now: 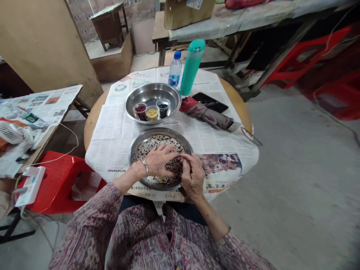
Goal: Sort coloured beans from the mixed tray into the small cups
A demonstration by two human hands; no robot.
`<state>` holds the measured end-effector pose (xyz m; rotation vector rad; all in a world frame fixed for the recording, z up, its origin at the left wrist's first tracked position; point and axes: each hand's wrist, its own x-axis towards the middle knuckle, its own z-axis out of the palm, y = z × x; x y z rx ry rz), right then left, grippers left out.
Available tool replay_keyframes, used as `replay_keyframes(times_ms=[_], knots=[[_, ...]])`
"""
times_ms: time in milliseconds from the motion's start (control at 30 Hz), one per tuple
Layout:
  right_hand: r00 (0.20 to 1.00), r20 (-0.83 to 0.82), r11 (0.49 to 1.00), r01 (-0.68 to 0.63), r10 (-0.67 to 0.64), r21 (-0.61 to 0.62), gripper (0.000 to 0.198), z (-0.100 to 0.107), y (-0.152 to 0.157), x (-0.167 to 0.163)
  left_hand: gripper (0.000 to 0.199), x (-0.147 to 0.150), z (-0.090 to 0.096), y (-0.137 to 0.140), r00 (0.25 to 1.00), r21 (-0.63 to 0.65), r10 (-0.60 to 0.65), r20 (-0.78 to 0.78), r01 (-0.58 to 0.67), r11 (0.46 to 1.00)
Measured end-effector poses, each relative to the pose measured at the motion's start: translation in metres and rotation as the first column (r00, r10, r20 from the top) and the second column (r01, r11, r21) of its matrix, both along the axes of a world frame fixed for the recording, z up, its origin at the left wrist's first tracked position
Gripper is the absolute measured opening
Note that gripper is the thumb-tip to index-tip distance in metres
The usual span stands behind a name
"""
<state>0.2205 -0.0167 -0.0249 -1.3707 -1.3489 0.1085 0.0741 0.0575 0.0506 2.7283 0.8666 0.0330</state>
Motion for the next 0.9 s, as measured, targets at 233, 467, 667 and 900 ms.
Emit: replay_keyframes(times_ms=[233,467,667,900], knots=[[0.999,-0.038,1.000,0.010,-0.011,-0.014,0.023,-0.001,0.000,0.001,0.030,0.025,-0.014,-0.003,0.978,-0.043,-0.166,-0.129,0.161,0.986],[1.000,-0.030,1.000,0.001,-0.001,0.004,0.022,-0.001,0.000,0.000,0.021,-0.026,-0.006,0.015,0.998,-0.004,0.064,-0.029,-0.064,0.998],[0.999,-0.032,1.000,-0.005,0.005,-0.002,0.023,-0.002,0.000,0.000,0.047,-0.033,-0.002,0.020,0.951,0.104,0.309,0.017,-0.309,0.945],[1.000,-0.011,1.000,0.005,-0.006,-0.010,0.023,-0.002,0.000,0.000,0.041,0.014,-0.005,0.028,0.982,-0.036,0.158,-0.101,-0.162,0.986]])
